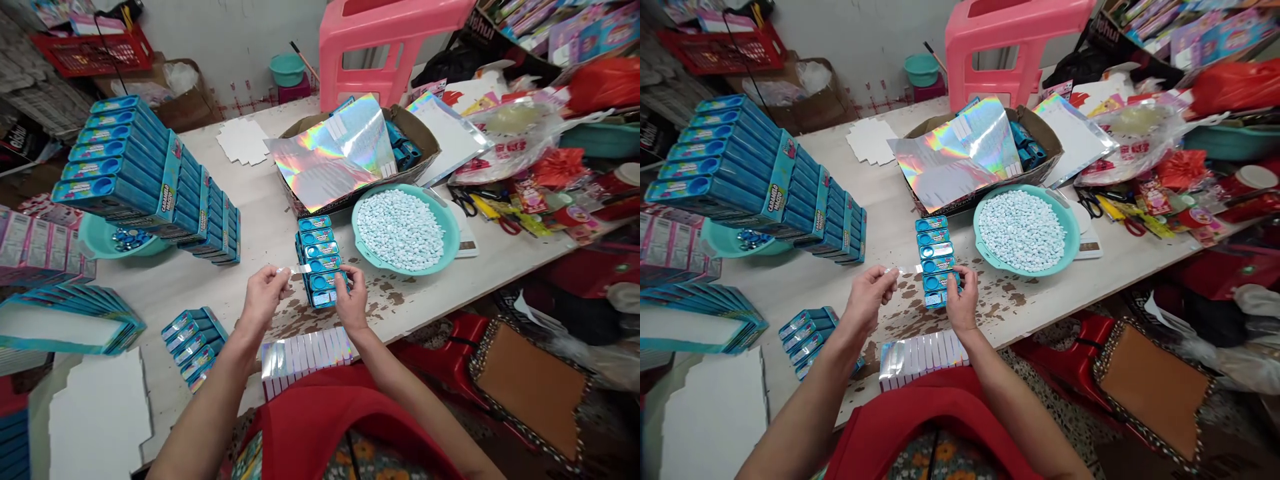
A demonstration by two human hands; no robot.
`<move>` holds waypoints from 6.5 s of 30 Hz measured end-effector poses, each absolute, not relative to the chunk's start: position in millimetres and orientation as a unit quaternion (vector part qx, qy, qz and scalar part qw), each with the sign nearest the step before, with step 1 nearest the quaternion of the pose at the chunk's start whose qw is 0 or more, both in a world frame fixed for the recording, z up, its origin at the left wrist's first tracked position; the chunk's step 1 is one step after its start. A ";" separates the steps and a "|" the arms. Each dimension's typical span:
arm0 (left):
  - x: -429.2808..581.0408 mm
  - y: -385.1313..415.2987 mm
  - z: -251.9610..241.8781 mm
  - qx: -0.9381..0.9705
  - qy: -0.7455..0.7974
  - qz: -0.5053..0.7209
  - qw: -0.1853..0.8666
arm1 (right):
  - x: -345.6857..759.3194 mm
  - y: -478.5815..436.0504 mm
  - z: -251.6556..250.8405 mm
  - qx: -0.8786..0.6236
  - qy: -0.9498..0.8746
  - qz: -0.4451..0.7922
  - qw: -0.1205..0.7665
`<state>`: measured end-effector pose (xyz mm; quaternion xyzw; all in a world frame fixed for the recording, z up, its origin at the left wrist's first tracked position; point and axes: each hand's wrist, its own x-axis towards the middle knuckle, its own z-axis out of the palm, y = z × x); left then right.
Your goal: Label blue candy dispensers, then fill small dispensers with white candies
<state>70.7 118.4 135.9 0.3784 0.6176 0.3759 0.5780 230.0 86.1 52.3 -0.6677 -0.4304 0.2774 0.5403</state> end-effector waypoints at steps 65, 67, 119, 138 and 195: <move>-24.0 28.6 -8.8 0.640 0.573 -0.191 0.474 | 235.2 -17.9 6.7 -0.672 -0.447 0.441 0.394; -25.3 27.2 -9.8 0.629 0.557 -0.183 0.510 | 225.5 -23.3 0.3 -0.636 -0.519 0.458 0.342; -0.5 33.3 73.4 0.564 0.471 0.192 0.650 | 195.1 10.6 106.4 -0.509 -0.732 0.380 0.245; 81.4 162.4 83.4 0.501 0.484 0.234 0.678 | 239.2 132.7 81.9 -0.720 -0.509 0.251 0.398; -38.7 6.2 -27.2 0.394 0.713 0.055 0.577 | 127.9 5.1 -43.0 -0.423 -0.844 0.327 0.050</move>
